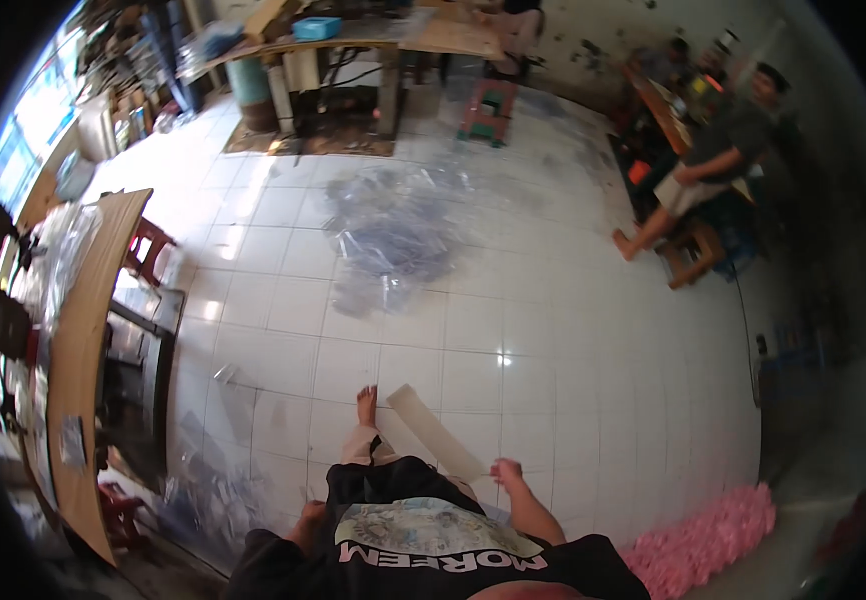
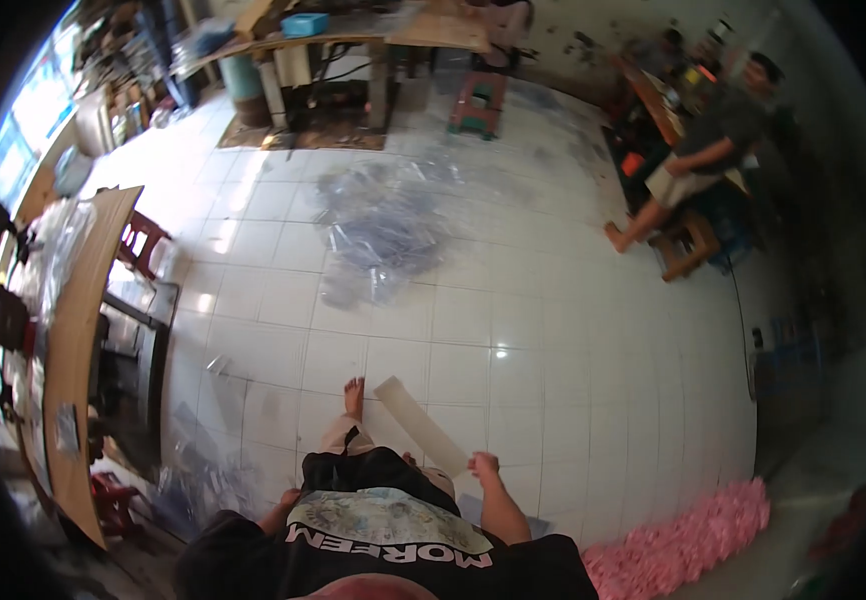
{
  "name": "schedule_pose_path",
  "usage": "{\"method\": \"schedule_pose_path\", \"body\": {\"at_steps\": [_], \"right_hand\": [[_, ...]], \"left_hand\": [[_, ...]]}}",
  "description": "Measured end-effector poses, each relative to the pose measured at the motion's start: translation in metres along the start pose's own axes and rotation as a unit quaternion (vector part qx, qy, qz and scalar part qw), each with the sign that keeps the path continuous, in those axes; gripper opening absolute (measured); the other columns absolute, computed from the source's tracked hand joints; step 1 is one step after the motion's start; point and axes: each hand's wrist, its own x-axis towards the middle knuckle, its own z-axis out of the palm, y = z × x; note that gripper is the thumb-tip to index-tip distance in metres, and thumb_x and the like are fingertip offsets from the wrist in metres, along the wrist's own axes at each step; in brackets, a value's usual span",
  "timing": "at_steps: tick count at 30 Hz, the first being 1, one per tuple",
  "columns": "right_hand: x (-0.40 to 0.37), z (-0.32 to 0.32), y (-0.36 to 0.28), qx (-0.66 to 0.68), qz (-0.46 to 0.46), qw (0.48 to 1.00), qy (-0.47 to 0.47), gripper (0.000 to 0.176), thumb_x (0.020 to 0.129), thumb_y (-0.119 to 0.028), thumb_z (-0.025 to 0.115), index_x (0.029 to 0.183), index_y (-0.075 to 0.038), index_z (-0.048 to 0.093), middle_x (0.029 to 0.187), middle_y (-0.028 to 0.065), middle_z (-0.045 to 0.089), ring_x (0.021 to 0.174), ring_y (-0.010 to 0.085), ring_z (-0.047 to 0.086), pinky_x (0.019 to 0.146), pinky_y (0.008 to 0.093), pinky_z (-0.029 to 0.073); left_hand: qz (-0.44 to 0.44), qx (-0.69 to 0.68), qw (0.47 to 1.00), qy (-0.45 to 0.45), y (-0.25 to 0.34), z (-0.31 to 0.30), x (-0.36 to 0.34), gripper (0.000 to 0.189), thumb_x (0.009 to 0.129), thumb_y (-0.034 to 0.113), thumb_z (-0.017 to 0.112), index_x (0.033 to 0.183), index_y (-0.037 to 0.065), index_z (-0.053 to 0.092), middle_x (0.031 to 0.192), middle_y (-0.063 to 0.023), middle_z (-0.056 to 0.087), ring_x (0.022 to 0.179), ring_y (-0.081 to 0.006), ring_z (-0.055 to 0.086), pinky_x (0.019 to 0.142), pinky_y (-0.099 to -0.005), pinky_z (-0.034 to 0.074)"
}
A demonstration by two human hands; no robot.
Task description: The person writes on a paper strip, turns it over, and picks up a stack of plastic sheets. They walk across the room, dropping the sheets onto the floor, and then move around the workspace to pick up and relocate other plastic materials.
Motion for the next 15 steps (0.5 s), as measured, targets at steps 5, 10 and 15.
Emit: {"method": "schedule_pose_path", "body": {"at_steps": [5, 10, 15], "right_hand": [[0.030, 0.044, -0.155, -0.048, -0.093, 0.995, 0.007, 0.025, 0.082, -0.022, 0.055, 0.103, -0.009, 0.058, 0.083, 0.0074, 0.064, 0.070, 0.0195, 0.063, 0.056, 0.0341, 0.047], [0.050, 0.148, -0.251, -0.108, -0.083, 0.991, -0.003, 0.026, 0.083, -0.024, 0.054, 0.104, -0.009, 0.057, 0.085, 0.0081, 0.064, 0.070, 0.0207, 0.062, 0.057, 0.0356, 0.048], [0.035, 0.277, -0.314, -0.144, -0.039, 0.985, -0.085, 0.027, 0.084, -0.023, 0.055, 0.107, -0.009, 0.056, 0.086, 0.0087, 0.063, 0.075, 0.0233, 0.062, 0.063, 0.0368, 0.048]], "left_hand": [[0.009, -0.167, 0.984, -0.058, -0.025, 0.007, 0.050, 0.041, 0.074, 0.033, 0.066, 0.093, -0.003, 0.066, 0.078, -0.0112, 0.065, 0.072, -0.0181, 0.061, 0.063, -0.0335, 0.049], [-0.031, -0.179, 0.981, 0.074, 0.095, -0.086, 0.088, 0.033, 0.075, 0.032, 0.064, 0.084, 0.000, 0.065, 0.065, -0.0067, 0.061, 0.056, -0.0175, 0.056, 0.052, -0.0319, 0.046], [0.060, -0.289, 0.939, 0.174, 0.188, -0.218, 0.189, 0.031, 0.077, 0.025, 0.059, 0.093, 0.000, 0.062, 0.065, -0.0081, 0.061, 0.057, -0.0173, 0.057, 0.054, -0.0328, 0.046]]}}
